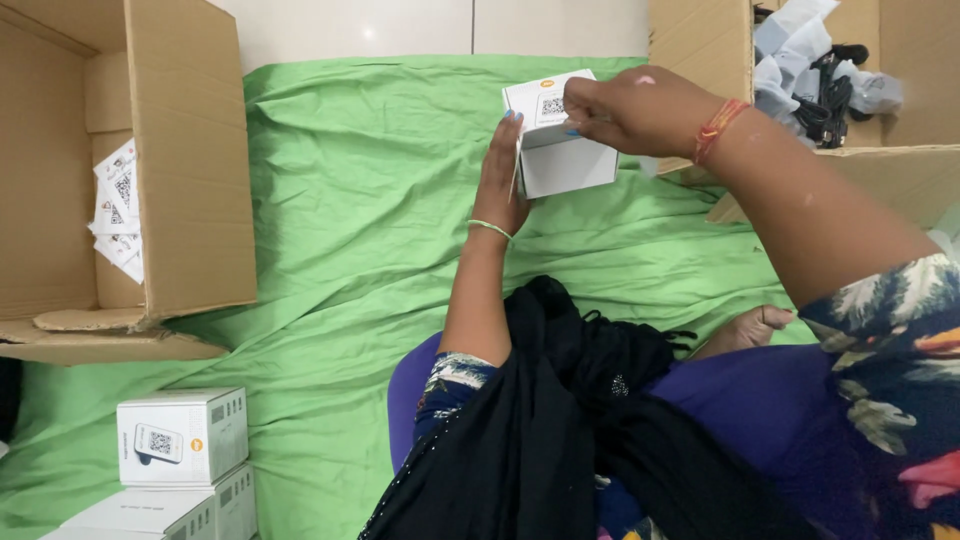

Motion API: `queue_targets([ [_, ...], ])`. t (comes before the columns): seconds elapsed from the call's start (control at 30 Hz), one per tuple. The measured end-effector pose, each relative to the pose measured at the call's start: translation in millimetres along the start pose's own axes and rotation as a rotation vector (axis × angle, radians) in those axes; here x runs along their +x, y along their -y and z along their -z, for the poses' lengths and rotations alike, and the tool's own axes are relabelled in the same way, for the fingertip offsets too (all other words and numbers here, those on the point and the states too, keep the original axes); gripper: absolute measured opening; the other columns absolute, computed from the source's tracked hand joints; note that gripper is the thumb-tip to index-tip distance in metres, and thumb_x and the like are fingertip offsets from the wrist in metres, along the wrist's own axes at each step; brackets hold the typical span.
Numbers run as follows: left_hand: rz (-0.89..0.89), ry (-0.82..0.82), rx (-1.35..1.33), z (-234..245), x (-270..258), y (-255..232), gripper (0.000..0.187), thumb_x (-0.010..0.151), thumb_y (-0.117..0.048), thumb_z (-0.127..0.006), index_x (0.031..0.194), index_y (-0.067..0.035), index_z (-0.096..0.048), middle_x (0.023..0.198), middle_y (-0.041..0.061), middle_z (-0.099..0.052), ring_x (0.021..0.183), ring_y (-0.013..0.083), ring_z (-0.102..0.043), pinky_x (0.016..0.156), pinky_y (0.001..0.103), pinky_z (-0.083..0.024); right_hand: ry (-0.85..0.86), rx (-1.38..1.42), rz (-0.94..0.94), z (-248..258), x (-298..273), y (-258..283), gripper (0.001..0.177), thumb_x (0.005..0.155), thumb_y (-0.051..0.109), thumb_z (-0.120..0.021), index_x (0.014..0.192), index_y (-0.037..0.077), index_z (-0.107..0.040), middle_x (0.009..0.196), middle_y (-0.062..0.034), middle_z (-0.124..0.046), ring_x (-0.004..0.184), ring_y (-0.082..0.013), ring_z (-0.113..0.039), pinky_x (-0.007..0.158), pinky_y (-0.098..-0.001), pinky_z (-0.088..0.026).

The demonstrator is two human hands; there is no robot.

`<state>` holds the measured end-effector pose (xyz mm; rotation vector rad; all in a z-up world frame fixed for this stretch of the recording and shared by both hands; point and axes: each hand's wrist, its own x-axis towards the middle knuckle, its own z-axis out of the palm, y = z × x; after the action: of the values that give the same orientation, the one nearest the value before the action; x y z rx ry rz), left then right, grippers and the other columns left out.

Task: The person unboxes and inspects small electronic devices from several cardboard boxes.

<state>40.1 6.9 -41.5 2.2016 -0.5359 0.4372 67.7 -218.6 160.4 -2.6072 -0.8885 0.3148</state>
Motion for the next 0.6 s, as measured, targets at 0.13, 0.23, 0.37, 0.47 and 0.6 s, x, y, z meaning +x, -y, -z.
queue_targets([
  [0.13,-0.027,0.207,-0.234,37,10,-14,0.111,0.066,-0.03,-0.088,0.156,-0.001,-0.03,0.158,0.026,-0.036,0.151,0.0424,-0.028,0.124,0.052,-0.019,0.001,0.083,0.013,-4,8,-9,0.022,0.1,0.027,-0.065,0.104,0.01,-0.052,0.074,-0.0138,-0.063,0.069,-0.0379,-0.061,0.062,-0.0494,-0.046],
  [0.23,0.019,0.266,-0.297,44,14,-22,0.095,0.077,-0.039,-0.088,0.15,-0.001,-0.04,0.153,0.024,-0.046,0.146,0.041,-0.037,0.124,0.052,-0.021,0.059,0.215,-0.055,-6,11,-10,0.022,0.099,0.026,-0.066,0.104,0.011,-0.052,0.072,-0.0118,-0.062,0.066,-0.0346,-0.06,0.061,-0.0471,-0.046],
  [0.37,0.082,0.148,-0.2,11,8,-15,0.063,0.092,-0.036,-0.08,0.14,-0.003,-0.055,0.145,0.018,-0.058,0.134,0.0383,-0.053,0.119,0.049,-0.034,-0.096,0.114,0.025,-11,4,-5,0.022,0.097,0.027,-0.07,0.108,0.012,-0.057,0.081,-0.0096,-0.063,0.076,-0.031,-0.061,0.068,-0.0453,-0.049],
  [0.47,-0.014,0.017,-0.263,-4,8,-12,0.047,0.095,-0.027,-0.079,0.133,-0.007,-0.061,0.136,0.016,-0.063,0.13,0.036,-0.056,0.118,0.049,-0.035,-0.48,-0.298,0.328,0,-23,39,0.022,0.095,0.022,-0.075,0.11,0.013,-0.062,0.102,-0.0074,-0.068,0.095,-0.0294,-0.065,0.081,-0.0443,-0.052],
  [0.6,-0.023,-0.015,-0.335,15,18,-35,0.027,0.1,-0.019,-0.077,0.124,-0.013,-0.069,0.125,0.011,-0.069,0.118,0.0288,-0.063,0.116,0.044,-0.044,-0.363,-0.44,0.693,-61,-55,38,0.021,0.092,0.016,-0.076,0.11,0.011,-0.066,0.108,-0.0076,-0.071,0.105,-0.0277,-0.066,0.09,-0.0416,-0.052],
])
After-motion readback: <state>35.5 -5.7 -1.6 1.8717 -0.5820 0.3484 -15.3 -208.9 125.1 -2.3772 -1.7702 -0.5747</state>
